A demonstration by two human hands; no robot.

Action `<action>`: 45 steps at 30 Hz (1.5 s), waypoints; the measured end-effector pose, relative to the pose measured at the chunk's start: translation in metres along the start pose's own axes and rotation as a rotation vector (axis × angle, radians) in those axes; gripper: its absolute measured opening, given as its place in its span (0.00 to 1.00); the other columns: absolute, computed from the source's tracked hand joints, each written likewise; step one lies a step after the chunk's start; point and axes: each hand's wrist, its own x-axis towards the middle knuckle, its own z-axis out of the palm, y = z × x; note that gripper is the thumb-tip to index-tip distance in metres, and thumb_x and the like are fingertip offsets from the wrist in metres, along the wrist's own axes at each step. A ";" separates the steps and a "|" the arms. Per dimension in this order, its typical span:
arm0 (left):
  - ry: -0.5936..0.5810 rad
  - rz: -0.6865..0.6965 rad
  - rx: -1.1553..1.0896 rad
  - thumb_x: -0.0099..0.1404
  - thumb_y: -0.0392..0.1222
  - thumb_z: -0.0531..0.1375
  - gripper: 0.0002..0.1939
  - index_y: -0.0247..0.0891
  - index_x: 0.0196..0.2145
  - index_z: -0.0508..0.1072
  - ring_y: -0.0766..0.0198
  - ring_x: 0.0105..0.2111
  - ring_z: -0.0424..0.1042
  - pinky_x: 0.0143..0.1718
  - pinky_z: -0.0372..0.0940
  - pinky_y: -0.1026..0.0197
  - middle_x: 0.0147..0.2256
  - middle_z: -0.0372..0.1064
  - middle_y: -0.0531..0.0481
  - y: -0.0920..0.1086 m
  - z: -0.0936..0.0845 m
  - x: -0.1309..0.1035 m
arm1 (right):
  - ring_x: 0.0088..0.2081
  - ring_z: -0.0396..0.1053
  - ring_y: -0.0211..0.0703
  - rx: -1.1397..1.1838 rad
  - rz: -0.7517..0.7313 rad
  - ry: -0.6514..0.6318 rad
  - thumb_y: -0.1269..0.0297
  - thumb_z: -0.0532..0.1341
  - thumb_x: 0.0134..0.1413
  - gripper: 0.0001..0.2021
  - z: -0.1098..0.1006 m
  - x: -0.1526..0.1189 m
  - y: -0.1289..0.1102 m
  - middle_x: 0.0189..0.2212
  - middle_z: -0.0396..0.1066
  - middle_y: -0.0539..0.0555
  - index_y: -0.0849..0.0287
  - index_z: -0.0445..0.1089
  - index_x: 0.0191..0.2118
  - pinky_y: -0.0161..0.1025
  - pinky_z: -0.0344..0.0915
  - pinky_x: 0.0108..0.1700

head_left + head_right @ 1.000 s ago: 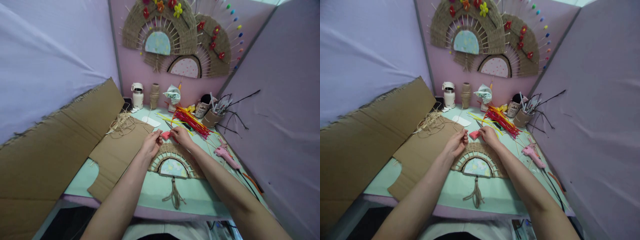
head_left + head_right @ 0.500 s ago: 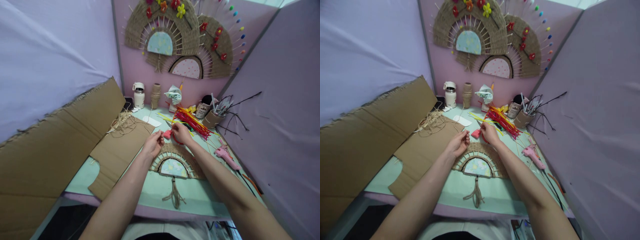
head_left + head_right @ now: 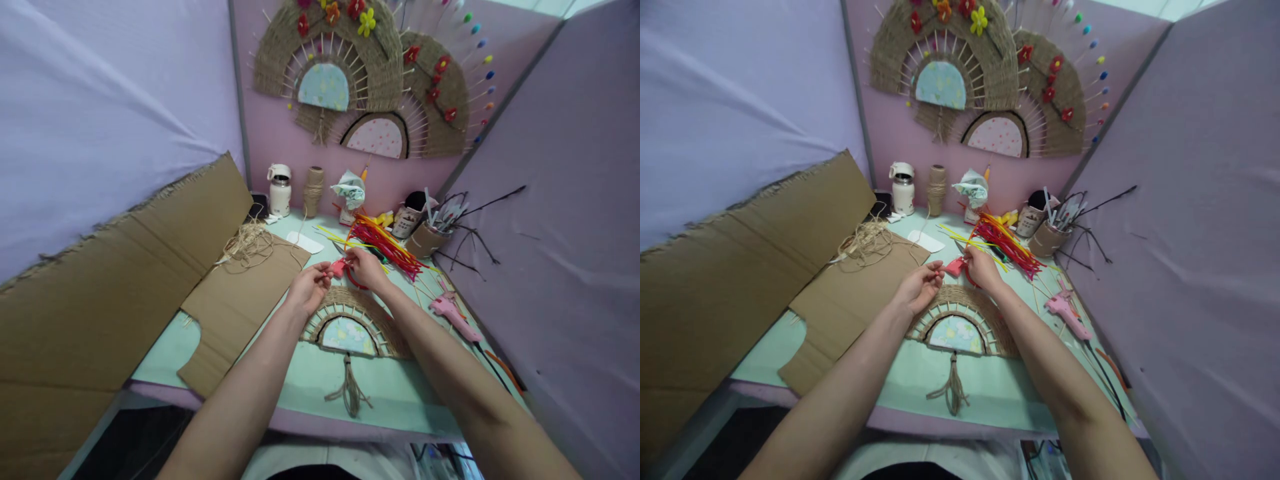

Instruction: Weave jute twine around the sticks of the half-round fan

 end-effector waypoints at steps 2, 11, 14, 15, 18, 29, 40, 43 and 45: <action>0.013 -0.006 -0.006 0.49 0.19 0.49 0.15 0.29 0.29 0.69 0.73 0.22 0.65 0.21 0.60 0.74 0.24 0.65 0.47 0.000 -0.001 0.001 | 0.40 0.71 0.44 -0.036 -0.005 -0.008 0.76 0.50 0.52 0.17 -0.001 0.000 -0.001 0.39 0.75 0.57 0.61 0.72 0.43 0.37 0.62 0.42; 0.013 -0.022 -0.030 0.50 0.23 0.50 0.09 0.32 0.25 0.65 0.75 0.17 0.57 0.17 0.52 0.73 0.20 0.59 0.52 0.002 -0.002 0.001 | 0.43 0.69 0.46 -0.108 -0.019 0.048 0.76 0.51 0.52 0.15 -0.008 -0.002 -0.005 0.40 0.74 0.58 0.61 0.74 0.38 0.38 0.61 0.44; -0.006 -0.037 -0.034 0.53 0.25 0.49 0.08 0.34 0.23 0.63 0.76 0.14 0.47 0.15 0.45 0.72 0.17 0.50 0.58 0.003 -0.001 -0.001 | 0.41 0.70 0.46 -0.085 0.003 0.057 0.76 0.51 0.51 0.14 -0.011 -0.003 -0.005 0.38 0.75 0.58 0.61 0.73 0.36 0.39 0.61 0.43; -0.015 -0.044 -0.034 0.54 0.27 0.50 0.07 0.34 0.22 0.62 0.76 0.13 0.45 0.15 0.44 0.72 0.16 0.48 0.59 0.004 -0.001 -0.001 | 0.41 0.70 0.46 -0.069 0.013 0.056 0.76 0.51 0.50 0.14 -0.011 -0.003 -0.005 0.38 0.75 0.58 0.61 0.73 0.35 0.39 0.62 0.43; -0.033 -0.059 -0.032 0.58 0.32 0.52 0.07 0.34 0.22 0.62 0.77 0.13 0.43 0.15 0.43 0.72 0.16 0.45 0.61 0.005 -0.001 -0.001 | 0.39 0.71 0.44 0.013 0.047 0.032 0.77 0.51 0.49 0.14 -0.012 -0.004 -0.004 0.36 0.75 0.56 0.61 0.72 0.36 0.37 0.63 0.42; -0.061 0.002 0.025 0.64 0.28 0.50 0.08 0.31 0.36 0.67 0.77 0.14 0.49 0.16 0.47 0.74 0.18 0.53 0.58 -0.001 -0.001 -0.002 | 0.41 0.73 0.42 0.096 0.139 -0.054 0.79 0.51 0.50 0.19 -0.020 -0.018 -0.004 0.39 0.77 0.57 0.62 0.63 0.49 0.36 0.63 0.41; -0.163 0.031 0.157 0.63 0.33 0.54 0.05 0.30 0.32 0.70 0.78 0.13 0.45 0.15 0.44 0.73 0.16 0.47 0.61 -0.005 0.003 0.000 | 0.42 0.73 0.41 0.116 0.112 -0.070 0.80 0.51 0.48 0.16 -0.029 -0.029 0.005 0.40 0.75 0.57 0.61 0.68 0.42 0.36 0.65 0.44; -0.177 0.066 0.247 0.62 0.34 0.55 0.05 0.31 0.31 0.71 0.78 0.13 0.43 0.15 0.44 0.73 0.15 0.47 0.61 -0.001 0.012 -0.003 | 0.43 0.73 0.41 0.189 0.112 -0.039 0.80 0.50 0.49 0.16 -0.029 -0.023 0.008 0.40 0.75 0.58 0.62 0.68 0.42 0.38 0.66 0.46; -0.178 0.085 0.346 0.61 0.34 0.56 0.05 0.31 0.30 0.71 0.77 0.13 0.43 0.15 0.42 0.72 0.15 0.46 0.62 0.005 0.022 -0.004 | 0.42 0.73 0.41 0.265 0.125 -0.020 0.79 0.50 0.49 0.16 -0.031 -0.017 0.009 0.39 0.76 0.58 0.62 0.67 0.42 0.39 0.66 0.45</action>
